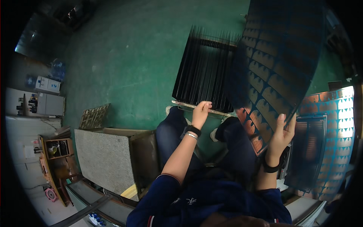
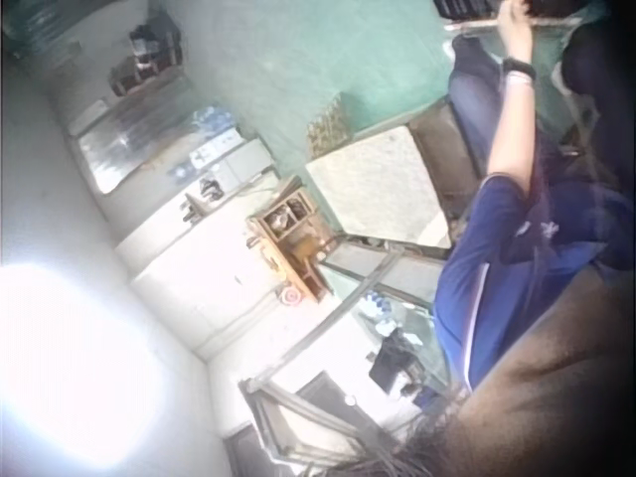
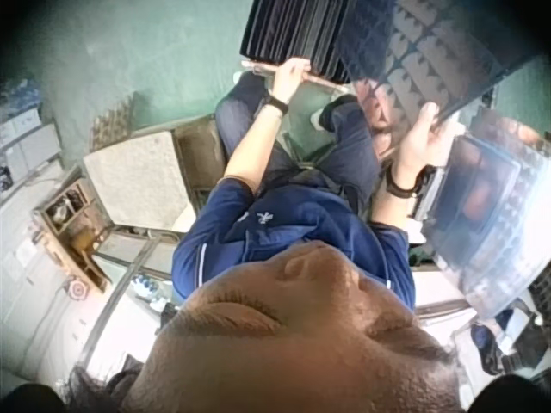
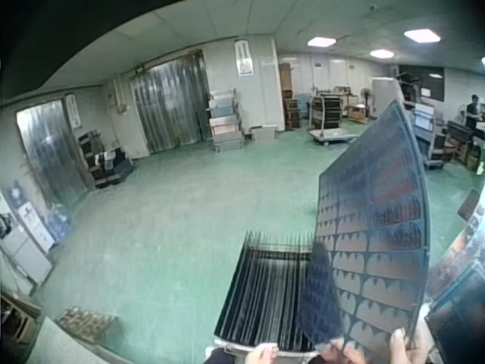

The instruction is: The person removes a metal sheet from a rack, turns it over by hand to inspect it, and returns it to the rack, repeating this process for several other sheets.

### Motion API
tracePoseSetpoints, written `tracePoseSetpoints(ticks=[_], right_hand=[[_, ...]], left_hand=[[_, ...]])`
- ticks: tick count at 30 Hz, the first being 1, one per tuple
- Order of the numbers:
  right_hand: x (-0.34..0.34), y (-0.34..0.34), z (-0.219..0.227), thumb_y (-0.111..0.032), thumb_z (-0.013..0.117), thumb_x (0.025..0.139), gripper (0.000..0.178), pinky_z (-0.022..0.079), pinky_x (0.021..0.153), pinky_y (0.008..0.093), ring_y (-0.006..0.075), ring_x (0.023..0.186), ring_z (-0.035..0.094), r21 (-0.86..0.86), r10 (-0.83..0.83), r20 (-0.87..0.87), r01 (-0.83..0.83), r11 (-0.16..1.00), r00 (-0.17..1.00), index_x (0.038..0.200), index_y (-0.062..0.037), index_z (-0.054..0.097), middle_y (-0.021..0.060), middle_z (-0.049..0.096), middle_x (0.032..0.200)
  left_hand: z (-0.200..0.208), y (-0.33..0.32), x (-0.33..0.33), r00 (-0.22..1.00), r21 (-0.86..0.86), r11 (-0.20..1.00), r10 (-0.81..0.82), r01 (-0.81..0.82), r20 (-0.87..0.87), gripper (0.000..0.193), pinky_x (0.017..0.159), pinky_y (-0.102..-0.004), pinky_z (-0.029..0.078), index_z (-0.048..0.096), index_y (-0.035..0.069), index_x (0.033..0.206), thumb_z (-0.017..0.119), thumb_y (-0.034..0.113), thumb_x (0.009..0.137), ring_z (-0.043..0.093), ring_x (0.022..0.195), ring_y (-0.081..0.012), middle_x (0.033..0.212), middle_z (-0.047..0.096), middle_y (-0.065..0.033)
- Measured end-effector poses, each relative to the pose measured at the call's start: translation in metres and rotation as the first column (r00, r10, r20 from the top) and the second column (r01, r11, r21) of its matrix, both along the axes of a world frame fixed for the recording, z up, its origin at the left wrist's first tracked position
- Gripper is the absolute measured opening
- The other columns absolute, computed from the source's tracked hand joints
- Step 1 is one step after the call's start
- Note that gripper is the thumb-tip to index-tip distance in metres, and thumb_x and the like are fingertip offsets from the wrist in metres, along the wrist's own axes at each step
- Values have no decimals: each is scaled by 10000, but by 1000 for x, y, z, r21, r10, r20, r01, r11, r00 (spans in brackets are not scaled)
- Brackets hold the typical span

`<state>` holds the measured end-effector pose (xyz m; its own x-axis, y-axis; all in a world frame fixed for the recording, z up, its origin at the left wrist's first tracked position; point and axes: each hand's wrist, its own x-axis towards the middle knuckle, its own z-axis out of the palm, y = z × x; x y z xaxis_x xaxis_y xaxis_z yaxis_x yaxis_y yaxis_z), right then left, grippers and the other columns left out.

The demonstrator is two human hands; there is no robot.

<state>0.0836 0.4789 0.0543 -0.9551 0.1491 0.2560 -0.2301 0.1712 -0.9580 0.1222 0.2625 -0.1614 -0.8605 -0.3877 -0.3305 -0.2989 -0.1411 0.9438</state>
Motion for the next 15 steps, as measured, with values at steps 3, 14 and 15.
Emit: tracePoseSetpoints(ticks=[3, 14, 15], right_hand=[[-16, -16, -27, -69, 488, 921, 390, 409, 816, 216, 104, 928, 521, 36, 44, 68, -46, 998, 997, 1277, 66, 404, 89, 565, 1051], [-24, 13, 27, -29, 548, 881, 446, 408, 708, 189, 75, 801, 510, 129, -99, 91, 87, 988, 991, 1290, 64, 397, 50, 574, 960], [-22, 18, 30, -31, 546, 883, 449, 414, 722, 196, 83, 823, 521, 151, -107, 89, 92, 984, 990, 1294, 61, 392, 62, 579, 975]], left_hand=[[-31, -2, -26, 986, -241, 965, 69, -104, -150, 187, 697, -313, 497, 613, 19, 968, 488, 140, 901, 642, 780, -220, 889, 658, -132], [-41, 17, -91, 974, -690, 715, -57, -113, -219, 243, 957, -389, 375, 608, 69, 1022, 496, 2, 818, 500, 1099, -303, 1116, 589, -100], [-40, 21, -95, 975, -711, 697, -79, -94, -207, 262, 983, -396, 353, 605, 74, 1045, 492, 6, 818, 478, 1138, -301, 1155, 575, -93]])
